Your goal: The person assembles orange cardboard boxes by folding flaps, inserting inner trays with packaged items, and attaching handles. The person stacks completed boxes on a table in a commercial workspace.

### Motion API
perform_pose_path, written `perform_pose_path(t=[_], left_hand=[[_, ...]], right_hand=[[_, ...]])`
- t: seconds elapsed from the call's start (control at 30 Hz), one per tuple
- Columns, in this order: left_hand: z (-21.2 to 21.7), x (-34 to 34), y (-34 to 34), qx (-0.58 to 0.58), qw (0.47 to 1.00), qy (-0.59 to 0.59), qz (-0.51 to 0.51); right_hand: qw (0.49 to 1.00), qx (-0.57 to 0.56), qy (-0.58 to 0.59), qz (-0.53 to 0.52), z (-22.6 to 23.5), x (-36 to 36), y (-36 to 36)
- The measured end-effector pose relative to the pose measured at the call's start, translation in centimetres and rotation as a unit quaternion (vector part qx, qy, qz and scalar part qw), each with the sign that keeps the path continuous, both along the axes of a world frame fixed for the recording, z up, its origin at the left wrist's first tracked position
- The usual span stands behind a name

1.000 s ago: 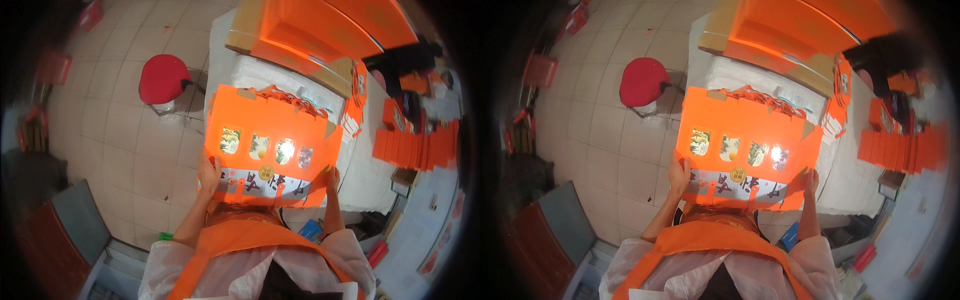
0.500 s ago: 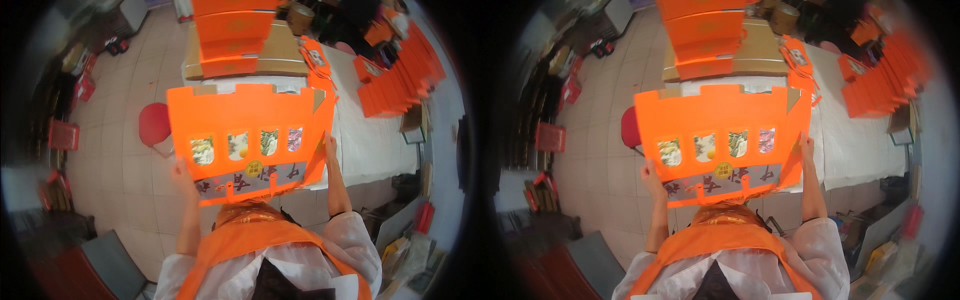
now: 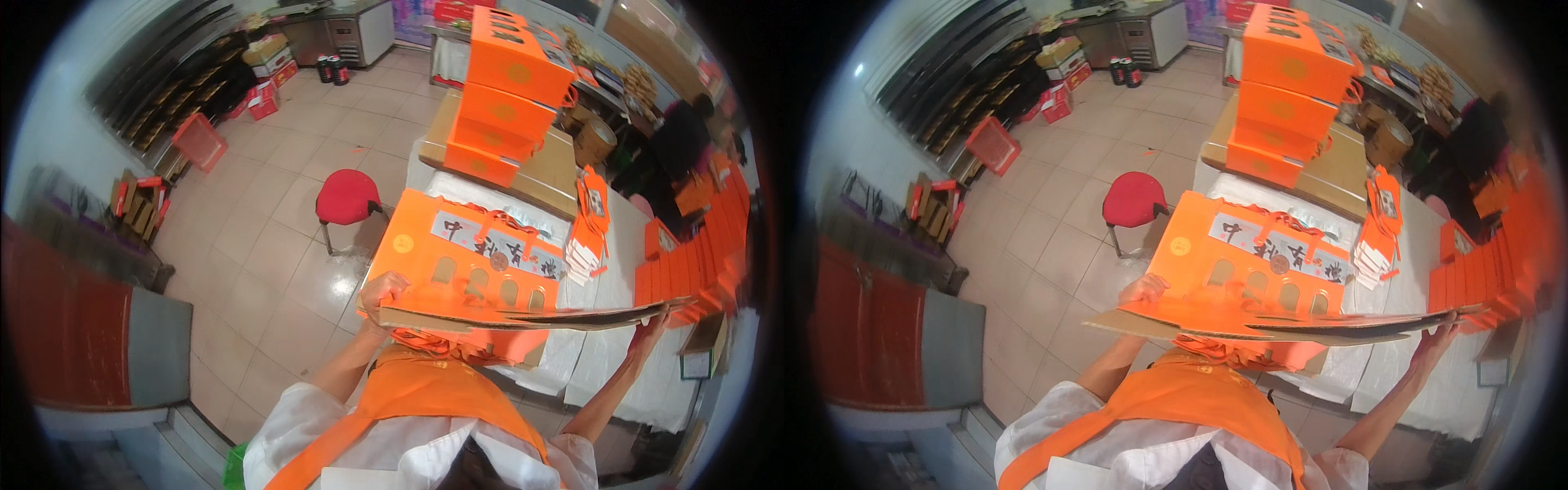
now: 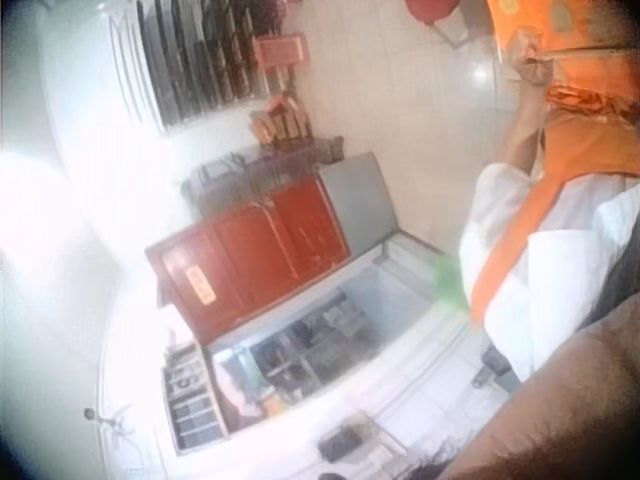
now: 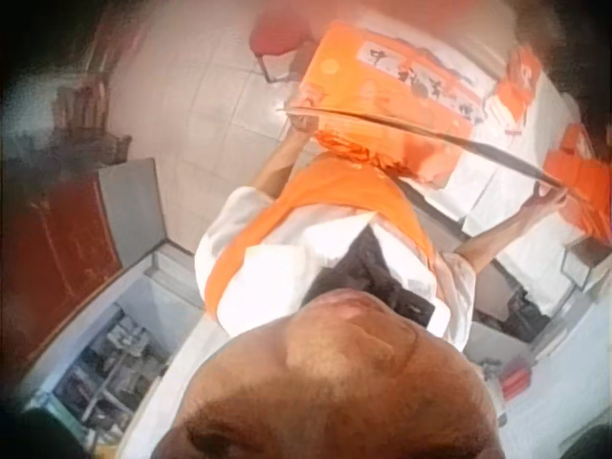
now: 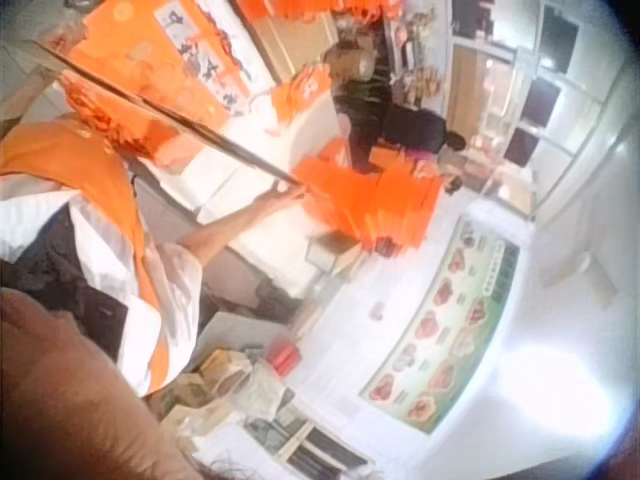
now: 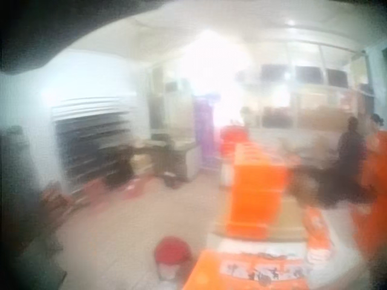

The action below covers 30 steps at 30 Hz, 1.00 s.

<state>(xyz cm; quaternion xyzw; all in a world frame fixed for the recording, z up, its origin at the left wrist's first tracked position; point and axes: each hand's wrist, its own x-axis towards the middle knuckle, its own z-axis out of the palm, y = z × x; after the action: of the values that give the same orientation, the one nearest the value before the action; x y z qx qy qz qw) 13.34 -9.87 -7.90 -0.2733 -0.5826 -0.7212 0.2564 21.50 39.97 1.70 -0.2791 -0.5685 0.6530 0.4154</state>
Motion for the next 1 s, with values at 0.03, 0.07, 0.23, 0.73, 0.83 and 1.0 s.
perform_pose_path(t=[0.03,0.07,0.23,0.73,0.83,1.0], left_hand=[[0.1,0.3,-0.1,-0.024,1.000,0.012,0.009],[0.2,0.5,-0.2,-0.043,0.998,0.032,0.022],[1.2,-0.6,-0.7,-0.053,0.987,-0.046,0.146],[2.7,1.3,-0.3,-0.357,0.825,-0.053,0.435],[6.7,1.1,2.8,-0.388,0.805,0.188,0.407],[9.2,-1.9,5.9,-0.468,0.844,0.083,0.248]], right_hand=[[0.999,0.022,0.007,0.032,-0.4,0.2,0.1],[0.999,0.019,0.013,0.046,-0.8,0.1,0.3],[0.995,0.033,0.029,0.093,-1.5,-1.9,1.0],[0.907,0.089,-0.039,0.410,-4.1,-5.3,-7.7],[0.893,0.067,-0.059,0.441,-5.6,-5.6,-7.2],[0.905,0.013,-0.049,0.422,-9.6,-5.3,-3.5]])
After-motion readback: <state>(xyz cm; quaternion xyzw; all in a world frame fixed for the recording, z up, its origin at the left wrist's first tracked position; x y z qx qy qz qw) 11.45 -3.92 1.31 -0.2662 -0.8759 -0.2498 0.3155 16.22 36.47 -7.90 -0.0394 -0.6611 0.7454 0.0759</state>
